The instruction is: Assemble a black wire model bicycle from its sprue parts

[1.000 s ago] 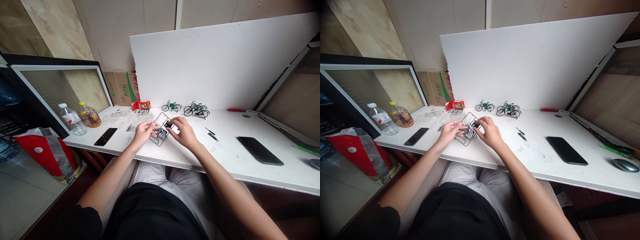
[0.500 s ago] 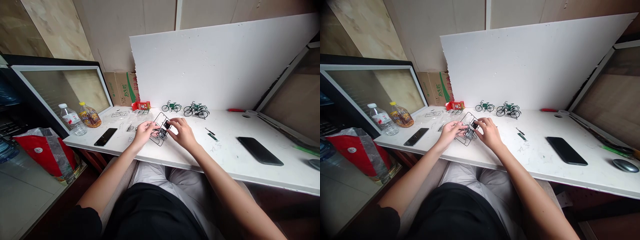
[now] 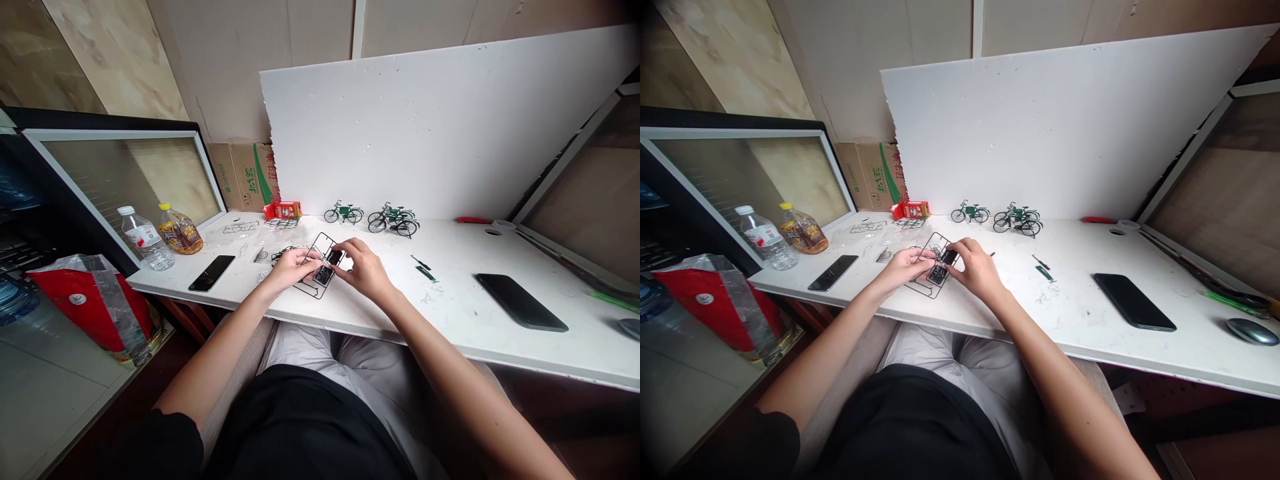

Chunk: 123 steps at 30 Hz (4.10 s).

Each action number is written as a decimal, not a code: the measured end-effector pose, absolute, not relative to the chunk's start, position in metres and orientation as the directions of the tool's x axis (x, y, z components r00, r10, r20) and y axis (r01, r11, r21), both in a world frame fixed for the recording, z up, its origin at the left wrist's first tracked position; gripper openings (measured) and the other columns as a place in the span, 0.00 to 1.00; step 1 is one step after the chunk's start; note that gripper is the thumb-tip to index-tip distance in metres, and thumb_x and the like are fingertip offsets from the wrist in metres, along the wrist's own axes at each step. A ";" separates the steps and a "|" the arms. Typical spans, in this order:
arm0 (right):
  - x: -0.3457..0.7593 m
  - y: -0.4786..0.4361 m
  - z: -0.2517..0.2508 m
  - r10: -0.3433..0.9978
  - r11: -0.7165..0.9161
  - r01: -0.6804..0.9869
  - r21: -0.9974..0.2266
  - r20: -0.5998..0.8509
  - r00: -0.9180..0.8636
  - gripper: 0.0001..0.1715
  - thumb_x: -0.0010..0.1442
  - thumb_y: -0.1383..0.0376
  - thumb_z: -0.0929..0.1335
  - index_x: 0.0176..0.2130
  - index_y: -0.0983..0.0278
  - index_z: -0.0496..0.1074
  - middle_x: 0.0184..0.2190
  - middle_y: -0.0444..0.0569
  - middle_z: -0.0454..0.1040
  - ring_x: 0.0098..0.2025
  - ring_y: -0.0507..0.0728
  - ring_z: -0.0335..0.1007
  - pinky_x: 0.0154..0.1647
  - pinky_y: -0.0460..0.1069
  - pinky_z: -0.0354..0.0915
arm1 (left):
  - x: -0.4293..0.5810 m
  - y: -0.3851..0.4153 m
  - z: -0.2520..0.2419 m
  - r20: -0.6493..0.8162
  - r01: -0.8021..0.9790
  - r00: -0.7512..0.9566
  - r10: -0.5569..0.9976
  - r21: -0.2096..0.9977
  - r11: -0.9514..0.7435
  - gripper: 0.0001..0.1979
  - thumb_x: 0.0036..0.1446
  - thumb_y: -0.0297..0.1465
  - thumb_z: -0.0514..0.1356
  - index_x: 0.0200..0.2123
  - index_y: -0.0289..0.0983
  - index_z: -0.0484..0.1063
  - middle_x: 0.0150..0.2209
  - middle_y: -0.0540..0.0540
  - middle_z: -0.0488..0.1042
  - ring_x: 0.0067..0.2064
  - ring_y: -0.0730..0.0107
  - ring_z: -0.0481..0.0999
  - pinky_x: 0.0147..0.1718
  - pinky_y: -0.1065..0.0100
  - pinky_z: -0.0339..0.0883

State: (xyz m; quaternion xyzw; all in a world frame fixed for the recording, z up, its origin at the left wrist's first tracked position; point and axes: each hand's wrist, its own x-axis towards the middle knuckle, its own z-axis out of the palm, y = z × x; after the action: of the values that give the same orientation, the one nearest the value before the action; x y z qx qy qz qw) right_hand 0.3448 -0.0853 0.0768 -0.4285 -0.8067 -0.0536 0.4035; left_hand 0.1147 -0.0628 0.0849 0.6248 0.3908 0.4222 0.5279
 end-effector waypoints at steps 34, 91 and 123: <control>0.337 -0.080 0.071 0.717 0.606 0.540 -0.584 0.695 -0.055 0.35 0.63 0.50 0.74 0.63 0.61 0.67 0.55 0.59 0.75 0.46 0.62 0.75 0.35 0.53 0.74 | 0.124 -0.061 0.073 0.274 0.072 0.308 0.911 0.948 -0.309 0.21 0.56 0.38 0.73 0.49 0.34 0.80 0.49 0.35 0.83 0.44 0.58 0.84 0.43 0.61 0.79; 0.341 -0.085 0.079 0.613 0.596 0.746 -0.296 0.768 -0.185 0.17 0.64 0.56 0.75 0.49 0.63 0.78 0.45 0.56 0.80 0.45 0.64 0.77 0.44 0.55 0.71 | 0.119 -0.074 0.092 0.294 0.035 0.426 0.855 0.940 -0.340 0.29 0.63 0.51 0.64 0.55 0.33 0.81 0.59 0.34 0.79 0.59 0.45 0.80 0.58 0.52 0.74; 0.324 -0.090 0.081 0.936 0.313 0.320 -0.894 0.347 0.054 0.28 0.53 0.48 0.78 0.44 0.68 0.81 0.36 0.57 0.85 0.38 0.65 0.83 0.36 0.52 0.74 | 0.136 -0.068 0.063 0.460 0.038 0.302 0.835 0.869 -0.493 0.21 0.67 0.46 0.62 0.53 0.37 0.81 0.55 0.39 0.82 0.57 0.52 0.81 0.60 0.53 0.74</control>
State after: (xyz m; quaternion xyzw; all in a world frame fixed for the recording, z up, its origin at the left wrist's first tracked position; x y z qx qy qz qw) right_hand 0.3238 -0.0898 0.0812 -0.5060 -0.6209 0.2959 0.5205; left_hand 0.1364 -0.0679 0.0625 0.7029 0.3104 0.5026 0.3962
